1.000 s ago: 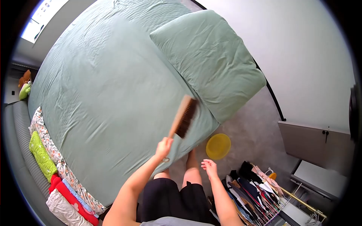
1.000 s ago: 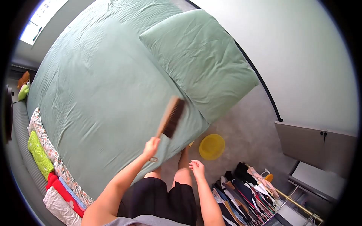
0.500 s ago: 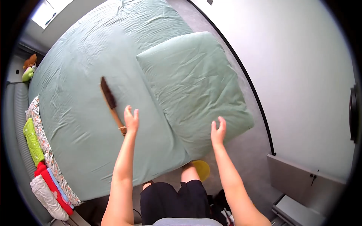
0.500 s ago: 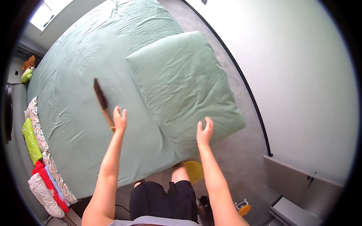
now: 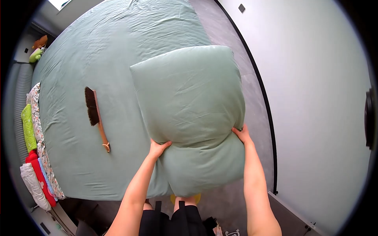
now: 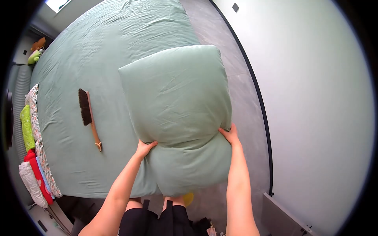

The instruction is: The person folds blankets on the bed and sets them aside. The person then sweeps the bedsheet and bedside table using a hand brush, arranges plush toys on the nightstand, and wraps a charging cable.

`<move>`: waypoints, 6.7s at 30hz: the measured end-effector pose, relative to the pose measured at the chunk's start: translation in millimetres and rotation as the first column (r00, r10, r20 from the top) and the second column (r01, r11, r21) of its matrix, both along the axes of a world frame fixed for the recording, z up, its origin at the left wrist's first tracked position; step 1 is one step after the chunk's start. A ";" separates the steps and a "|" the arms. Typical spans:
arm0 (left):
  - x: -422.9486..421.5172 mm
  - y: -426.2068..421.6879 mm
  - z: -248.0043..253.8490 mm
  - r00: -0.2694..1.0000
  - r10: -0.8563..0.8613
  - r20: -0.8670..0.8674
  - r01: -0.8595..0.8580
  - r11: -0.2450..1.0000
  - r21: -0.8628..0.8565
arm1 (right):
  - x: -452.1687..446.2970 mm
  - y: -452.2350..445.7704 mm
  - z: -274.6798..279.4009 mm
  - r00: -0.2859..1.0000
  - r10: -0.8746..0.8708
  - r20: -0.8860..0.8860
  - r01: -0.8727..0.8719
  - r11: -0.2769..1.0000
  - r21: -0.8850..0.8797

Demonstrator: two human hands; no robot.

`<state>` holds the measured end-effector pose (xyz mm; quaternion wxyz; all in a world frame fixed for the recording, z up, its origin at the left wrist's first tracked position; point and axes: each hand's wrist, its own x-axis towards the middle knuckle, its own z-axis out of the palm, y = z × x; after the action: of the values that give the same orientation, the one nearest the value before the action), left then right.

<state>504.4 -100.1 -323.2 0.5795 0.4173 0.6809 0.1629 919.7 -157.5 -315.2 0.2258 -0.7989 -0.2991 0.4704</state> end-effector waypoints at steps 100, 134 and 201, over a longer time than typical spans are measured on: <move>-230.2 -119.0 9.8 0.830 -0.262 -0.492 0.493 0.756 0.429 | -426.5 17.1 12.4 0.394 0.887 0.241 -0.888 0.435 -0.146; -122.7 -168.9 2.1 0.798 -0.480 -0.364 0.599 0.700 0.390 | -241.1 -209.1 48.0 0.931 -0.256 0.260 0.234 0.966 0.112; -770.1 -96.5 103.7 0.577 0.529 -0.623 0.179 0.662 0.727 | -870.5 7.6 5.6 0.743 0.008 -0.669 0.014 1.000 0.027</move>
<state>-265.7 -196.5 -219.5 -0.0269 0.5589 0.7814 0.2763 49.2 -149.9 -309.6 0.3307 -0.5743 -0.2039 0.7206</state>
